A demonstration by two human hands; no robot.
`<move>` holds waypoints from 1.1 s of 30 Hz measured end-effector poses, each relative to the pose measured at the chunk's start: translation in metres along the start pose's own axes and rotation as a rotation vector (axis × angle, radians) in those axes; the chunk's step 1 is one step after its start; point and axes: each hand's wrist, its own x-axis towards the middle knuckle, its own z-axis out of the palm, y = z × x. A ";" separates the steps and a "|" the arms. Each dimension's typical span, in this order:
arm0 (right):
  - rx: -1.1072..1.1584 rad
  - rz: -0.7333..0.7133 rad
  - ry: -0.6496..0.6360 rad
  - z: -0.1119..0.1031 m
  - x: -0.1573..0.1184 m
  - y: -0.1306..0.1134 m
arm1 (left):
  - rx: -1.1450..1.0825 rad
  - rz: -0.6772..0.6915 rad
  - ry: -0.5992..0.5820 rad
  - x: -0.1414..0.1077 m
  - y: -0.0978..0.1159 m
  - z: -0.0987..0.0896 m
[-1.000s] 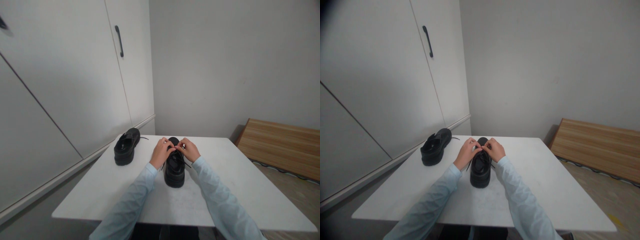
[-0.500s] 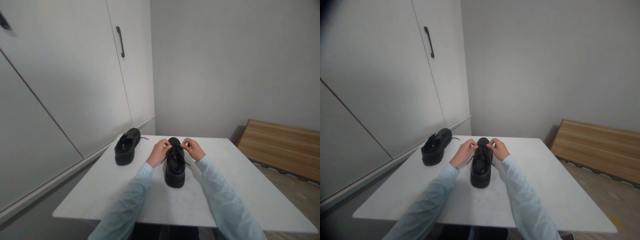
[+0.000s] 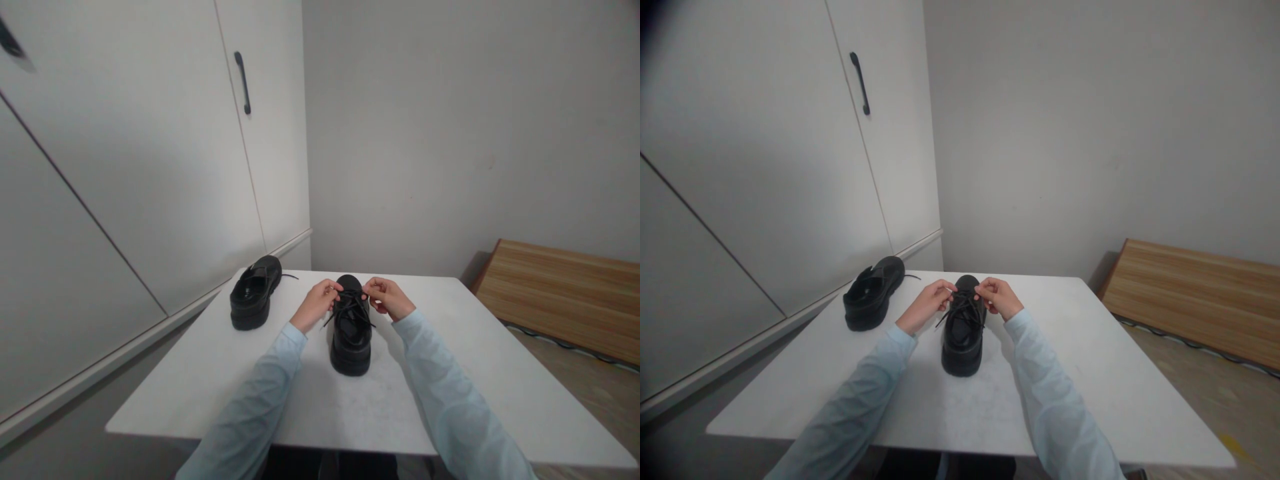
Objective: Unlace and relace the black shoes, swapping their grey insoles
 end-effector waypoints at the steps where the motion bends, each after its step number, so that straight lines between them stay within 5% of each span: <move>1: -0.033 -0.014 0.020 0.002 0.000 -0.001 | 0.056 0.037 0.009 0.001 0.000 0.001; 8: -0.514 -0.312 0.222 0.013 0.003 -0.001 | 0.339 0.201 0.072 -0.002 0.003 0.011; 12: -0.710 -0.356 0.196 0.015 0.005 0.002 | 0.400 0.220 0.131 -0.002 0.005 0.015; 21: -0.698 -0.409 0.226 0.008 0.004 0.001 | 0.559 0.349 0.189 -0.002 0.004 0.011; 33: -0.720 -0.336 0.277 -0.005 0.005 0.003 | 0.611 0.276 0.108 -0.002 -0.001 0.000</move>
